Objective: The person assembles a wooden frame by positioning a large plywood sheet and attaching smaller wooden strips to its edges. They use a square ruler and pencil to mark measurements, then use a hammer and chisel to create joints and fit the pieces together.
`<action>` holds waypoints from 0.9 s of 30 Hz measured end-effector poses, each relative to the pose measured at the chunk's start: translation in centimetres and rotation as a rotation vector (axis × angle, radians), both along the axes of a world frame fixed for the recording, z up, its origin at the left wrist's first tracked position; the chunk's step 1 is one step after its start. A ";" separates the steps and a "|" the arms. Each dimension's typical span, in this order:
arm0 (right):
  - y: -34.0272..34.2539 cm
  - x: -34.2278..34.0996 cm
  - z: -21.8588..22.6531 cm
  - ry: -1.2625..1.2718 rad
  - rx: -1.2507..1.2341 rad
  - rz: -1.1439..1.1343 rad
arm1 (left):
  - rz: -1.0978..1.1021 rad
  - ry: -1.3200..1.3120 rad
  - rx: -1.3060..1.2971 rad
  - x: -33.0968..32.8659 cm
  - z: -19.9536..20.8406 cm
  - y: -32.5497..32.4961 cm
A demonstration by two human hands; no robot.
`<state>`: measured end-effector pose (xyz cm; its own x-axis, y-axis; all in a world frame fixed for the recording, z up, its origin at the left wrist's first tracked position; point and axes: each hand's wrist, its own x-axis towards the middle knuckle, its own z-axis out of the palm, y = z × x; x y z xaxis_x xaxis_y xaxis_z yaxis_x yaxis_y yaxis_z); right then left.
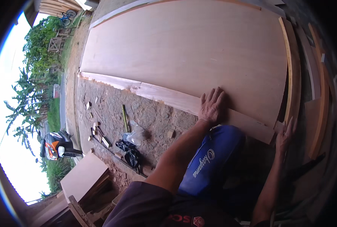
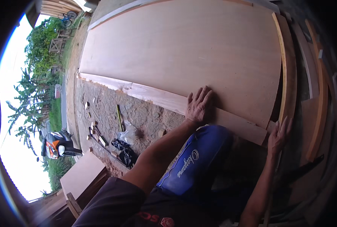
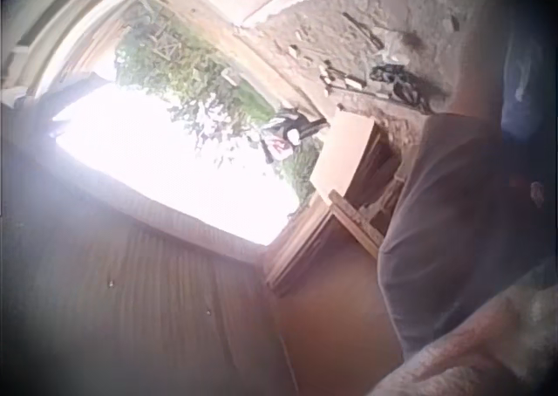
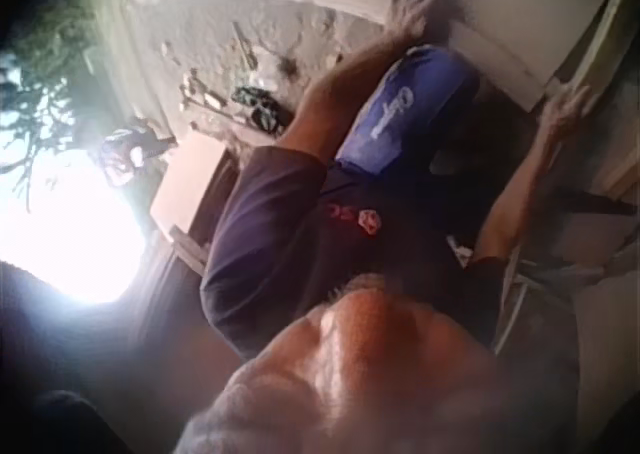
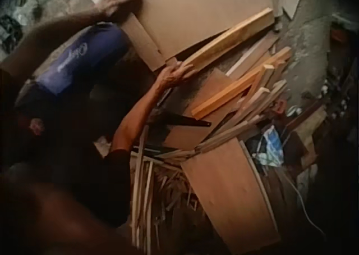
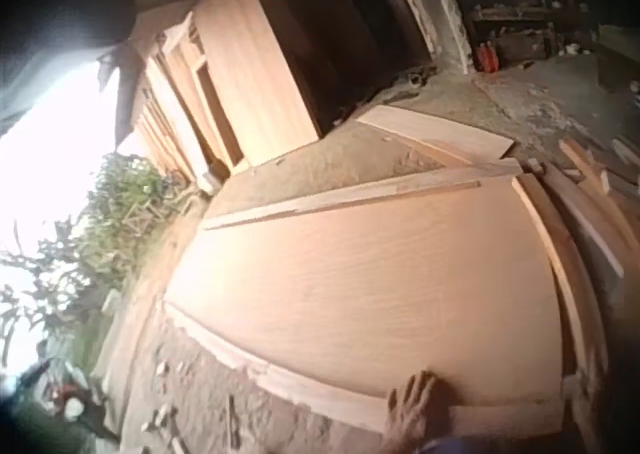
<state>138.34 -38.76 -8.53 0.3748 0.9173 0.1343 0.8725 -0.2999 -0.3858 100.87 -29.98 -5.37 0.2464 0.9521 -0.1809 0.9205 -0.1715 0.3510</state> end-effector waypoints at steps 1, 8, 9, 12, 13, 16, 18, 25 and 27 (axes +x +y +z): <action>-0.3 -2.3 1.3 -0.002 0.077 0.086 | 0.005 -0.045 0.049 -0.3 0.0 -0.3; -1.0 -12.3 1.2 -0.525 -0.229 0.192 | 0.062 -0.184 0.138 -0.6 -3.0 -1.6; -1.2 -10.6 -0.9 -0.425 -0.059 0.240 | 0.060 -0.204 0.133 -0.2 -3.0 -1.6; -1.0 -10.1 -1.5 -0.458 -0.196 0.220 | 0.083 -0.249 0.148 0.0 -3.4 -1.7; -0.9 -10.3 -1.2 -0.513 -0.306 0.184 | 0.088 -0.260 0.157 -0.1 -3.4 -1.9; -0.4 -10.1 -1.0 -0.457 -0.334 0.188 | 0.090 -0.274 0.207 -0.8 -2.4 -1.8; -0.5 -8.7 -1.2 -0.399 -0.355 0.180 | 0.023 -0.464 0.183 -1.7 -0.7 -2.1; 0.5 -10.3 0.8 -0.322 -0.575 0.128 | 0.380 -0.562 0.340 -13.0 -0.4 -11.8; 0.3 -10.8 0.9 -0.311 -0.590 0.119 | 0.466 -0.478 0.277 -17.9 0.0 -17.0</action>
<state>127.51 -38.50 -7.65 0.2914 0.9027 -0.3167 0.9566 -0.2782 0.0870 83.00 -47.01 -5.35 -0.2050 0.9727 0.1086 0.6766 0.0607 0.7338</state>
